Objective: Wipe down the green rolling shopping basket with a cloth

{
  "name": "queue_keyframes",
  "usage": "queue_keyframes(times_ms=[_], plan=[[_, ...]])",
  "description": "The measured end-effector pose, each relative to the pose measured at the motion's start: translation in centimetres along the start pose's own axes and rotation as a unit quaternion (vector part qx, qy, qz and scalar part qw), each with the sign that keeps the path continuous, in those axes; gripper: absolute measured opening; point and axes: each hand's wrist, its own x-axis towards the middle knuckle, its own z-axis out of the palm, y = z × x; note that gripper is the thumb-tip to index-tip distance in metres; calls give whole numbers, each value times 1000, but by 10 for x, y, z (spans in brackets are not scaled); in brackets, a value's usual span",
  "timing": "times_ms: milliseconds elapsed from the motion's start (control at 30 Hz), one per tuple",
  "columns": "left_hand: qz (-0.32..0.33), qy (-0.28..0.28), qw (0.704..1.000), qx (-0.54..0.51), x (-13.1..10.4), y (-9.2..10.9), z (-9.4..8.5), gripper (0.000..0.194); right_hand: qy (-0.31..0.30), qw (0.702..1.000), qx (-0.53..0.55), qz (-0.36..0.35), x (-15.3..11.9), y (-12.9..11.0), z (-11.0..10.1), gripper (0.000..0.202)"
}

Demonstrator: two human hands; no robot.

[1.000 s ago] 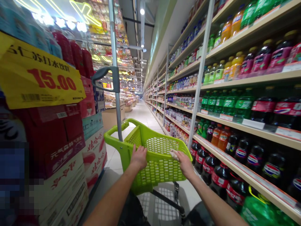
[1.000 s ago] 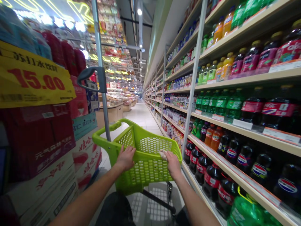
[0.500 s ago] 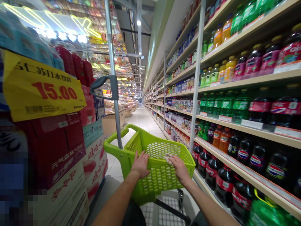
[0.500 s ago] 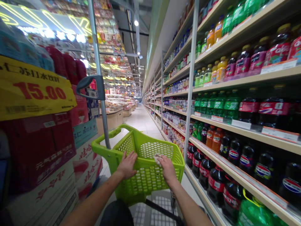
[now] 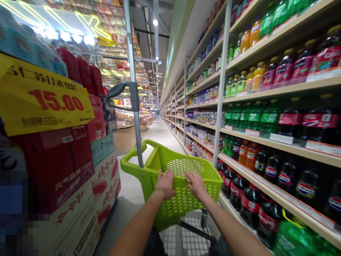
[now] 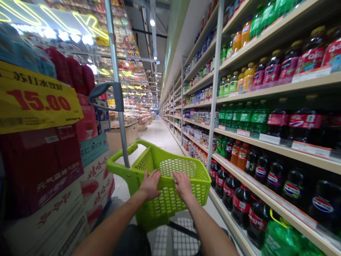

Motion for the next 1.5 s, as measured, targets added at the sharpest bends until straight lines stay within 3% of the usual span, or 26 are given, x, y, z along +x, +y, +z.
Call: queue_keyframes(times_ms=[100,200,267,367,467,533,600,733,800,867,1000,1067,1133,1300,1500], plan=[[9,2,1000,-8,-2,6,0,75,-21,1000,-12,15,-15,34,-18,49],[19,3,1000,-16,-3,11,-1,75,9,997,-30,67,-35,73,-34,51],[28,4,999,-18,-2,15,0,75,37,991,-31,122,-40,81,-37,52],[40,5,999,-20,3,21,1,76,34,991,-4,127,-28,53,-27,48],[60,8,998,-16,8,22,1,75,18,998,45,47,-9,10,-14,45],[91,9,996,-10,6,14,-1,72,12,997,74,12,-4,0,-13,43],[113,23,993,-1,-2,-1,-4,68,14,997,72,23,-9,13,-16,44],[57,114,991,40,-25,-40,-8,60,64,992,23,109,-35,64,-20,50],[36,148,987,52,-32,-50,-6,57,93,988,24,123,-39,66,-15,53],[16,162,985,50,-33,-51,-2,56,106,988,49,102,-32,43,-5,52],[3,166,986,22,-28,-44,-1,57,92,989,111,15,-2,-31,13,54],[14,163,987,8,-26,-45,-3,58,69,990,126,-17,6,-45,14,56],[13,161,987,-3,-27,-49,-5,59,47,991,122,-13,6,-34,9,56],[6,159,987,-21,-25,-55,-8,58,-8,995,80,57,-7,27,-11,54],[9,154,987,-42,-23,-53,-9,56,-50,994,80,59,-6,36,-24,41]])
